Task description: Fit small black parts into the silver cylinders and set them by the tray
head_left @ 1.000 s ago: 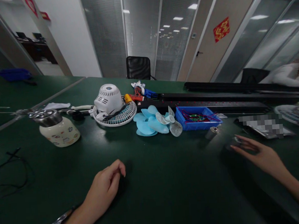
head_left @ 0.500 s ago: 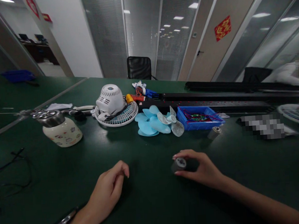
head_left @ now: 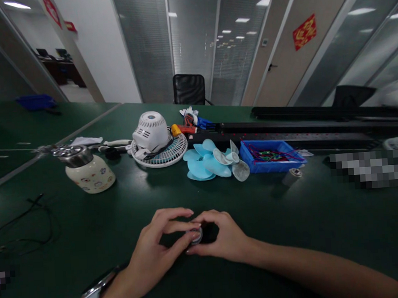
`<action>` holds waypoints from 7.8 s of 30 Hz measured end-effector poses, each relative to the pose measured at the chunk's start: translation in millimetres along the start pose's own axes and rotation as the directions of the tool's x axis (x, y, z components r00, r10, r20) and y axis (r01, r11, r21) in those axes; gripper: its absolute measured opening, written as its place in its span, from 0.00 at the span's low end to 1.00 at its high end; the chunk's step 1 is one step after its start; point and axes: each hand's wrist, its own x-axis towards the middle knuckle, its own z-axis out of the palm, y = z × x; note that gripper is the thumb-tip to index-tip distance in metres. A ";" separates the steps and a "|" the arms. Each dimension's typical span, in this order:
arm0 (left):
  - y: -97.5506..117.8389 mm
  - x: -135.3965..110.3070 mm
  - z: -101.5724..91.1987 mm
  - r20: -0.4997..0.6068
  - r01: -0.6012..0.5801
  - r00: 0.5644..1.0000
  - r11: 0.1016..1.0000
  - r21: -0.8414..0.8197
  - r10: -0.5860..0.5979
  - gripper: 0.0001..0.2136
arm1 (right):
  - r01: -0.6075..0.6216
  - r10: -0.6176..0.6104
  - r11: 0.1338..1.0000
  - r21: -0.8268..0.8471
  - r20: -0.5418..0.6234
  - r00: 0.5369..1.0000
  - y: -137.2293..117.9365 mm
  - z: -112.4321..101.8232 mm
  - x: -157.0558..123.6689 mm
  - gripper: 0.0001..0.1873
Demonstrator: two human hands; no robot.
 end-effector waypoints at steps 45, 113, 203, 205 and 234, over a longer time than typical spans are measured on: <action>-18.5 3.1 -15.3 0.214 0.116 0.964 0.972 0.207 -0.161 0.17 | -0.331 0.434 0.415 0.847 0.135 0.891 25.7 -58.8 -19.0 0.28; -17.6 2.5 -12.8 0.282 0.094 0.942 0.950 0.296 -0.181 0.15 | 0.228 -0.175 0.866 -0.445 0.157 0.972 17.7 -0.6 39.5 0.14; -34.6 -1.4 -15.2 0.056 0.321 0.942 0.936 0.145 -0.332 0.13 | -0.777 0.116 0.540 -0.324 -0.886 0.450 83.9 -264.6 -126.2 0.17; -33.3 -0.5 -15.2 0.054 0.323 0.941 0.934 0.150 -0.334 0.13 | -0.771 0.121 0.545 -0.330 -0.879 0.462 82.6 -263.4 -126.8 0.18; -13.0 -0.5 -11.7 0.197 0.009 0.980 0.998 0.060 -0.020 0.11 | 0.032 -0.143 0.884 -0.467 -0.202 0.969 8.3 -61.8 -43.4 0.22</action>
